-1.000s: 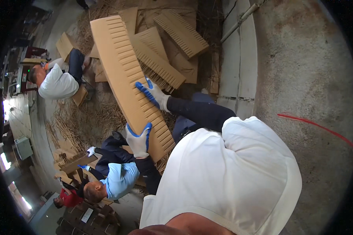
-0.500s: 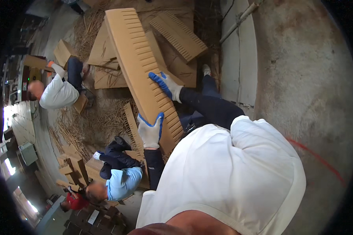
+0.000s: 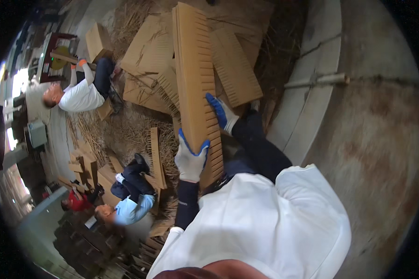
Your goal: Assembling large pre-scored cardboard packaging components by folding and stacking them.
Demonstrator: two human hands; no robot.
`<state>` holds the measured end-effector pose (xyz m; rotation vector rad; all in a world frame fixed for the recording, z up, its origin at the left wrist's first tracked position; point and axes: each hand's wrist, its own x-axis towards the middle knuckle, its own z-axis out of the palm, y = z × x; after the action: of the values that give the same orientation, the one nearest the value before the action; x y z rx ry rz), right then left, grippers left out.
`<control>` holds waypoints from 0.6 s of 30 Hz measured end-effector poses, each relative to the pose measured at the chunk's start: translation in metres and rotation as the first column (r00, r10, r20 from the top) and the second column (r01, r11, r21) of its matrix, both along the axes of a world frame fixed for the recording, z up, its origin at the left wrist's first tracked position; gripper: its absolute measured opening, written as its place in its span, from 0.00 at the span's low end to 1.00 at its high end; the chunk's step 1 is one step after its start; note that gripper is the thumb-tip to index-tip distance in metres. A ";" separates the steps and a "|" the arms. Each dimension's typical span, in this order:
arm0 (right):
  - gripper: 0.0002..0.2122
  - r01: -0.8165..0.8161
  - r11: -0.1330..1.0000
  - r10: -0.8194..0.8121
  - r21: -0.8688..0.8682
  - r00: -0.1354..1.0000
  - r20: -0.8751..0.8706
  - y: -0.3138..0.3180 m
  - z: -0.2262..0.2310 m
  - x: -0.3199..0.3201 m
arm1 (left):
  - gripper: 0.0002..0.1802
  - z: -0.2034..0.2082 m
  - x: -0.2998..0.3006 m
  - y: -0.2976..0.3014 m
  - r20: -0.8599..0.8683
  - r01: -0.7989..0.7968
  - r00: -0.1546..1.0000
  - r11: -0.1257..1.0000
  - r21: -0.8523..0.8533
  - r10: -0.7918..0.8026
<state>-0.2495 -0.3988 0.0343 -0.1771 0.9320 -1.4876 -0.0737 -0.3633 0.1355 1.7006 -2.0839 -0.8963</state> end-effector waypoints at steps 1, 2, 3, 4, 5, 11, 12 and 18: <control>0.26 -0.022 0.998 0.018 -0.061 0.998 -0.067 0.003 -0.017 -0.001 | 0.52 -0.005 0.010 -0.001 -0.067 0.008 0.998 1.000 -0.015 -0.009; 0.26 -0.099 0.993 0.094 -0.064 0.993 -0.075 0.007 -0.004 0.011 | 0.51 -0.008 0.034 0.004 -0.105 0.009 0.994 1.000 -0.019 -0.010; 0.26 -0.172 0.983 0.166 -0.067 0.983 -0.082 0.014 0.009 0.018 | 0.51 -0.014 0.048 0.004 -0.153 -0.009 0.988 1.000 -0.024 0.005; 0.26 -0.232 0.968 0.222 -0.097 0.969 -0.108 0.009 0.024 0.027 | 0.50 -0.021 0.072 0.007 -0.191 -0.002 0.982 0.999 -0.042 -0.006; 0.29 -0.173 0.985 0.167 -0.013 0.969 -0.180 0.013 0.029 0.048 | 0.50 -0.035 0.098 0.006 -0.244 0.015 0.969 0.997 -0.081 -0.034; 0.35 -0.309 0.933 0.202 -0.186 0.875 -0.441 0.102 0.124 0.142 | 0.43 -0.044 0.195 0.084 -0.244 -0.017 0.970 0.995 -0.095 -0.007; 0.36 -0.380 0.911 0.223 -0.158 0.779 -0.586 0.121 0.136 0.162 | 0.41 -0.039 0.215 0.102 -0.199 -0.020 0.980 0.996 -0.086 0.002; 0.30 -0.490 0.872 0.158 0.009 0.263 -0.952 0.106 0.087 0.281 | 0.21 -0.115 0.332 0.034 0.110 0.277 0.961 0.903 -0.329 -0.254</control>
<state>0.0317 -0.2928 0.1209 -1.5494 1.4516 -0.9972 0.2578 -0.3289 0.0209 1.3037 -2.3891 -0.5085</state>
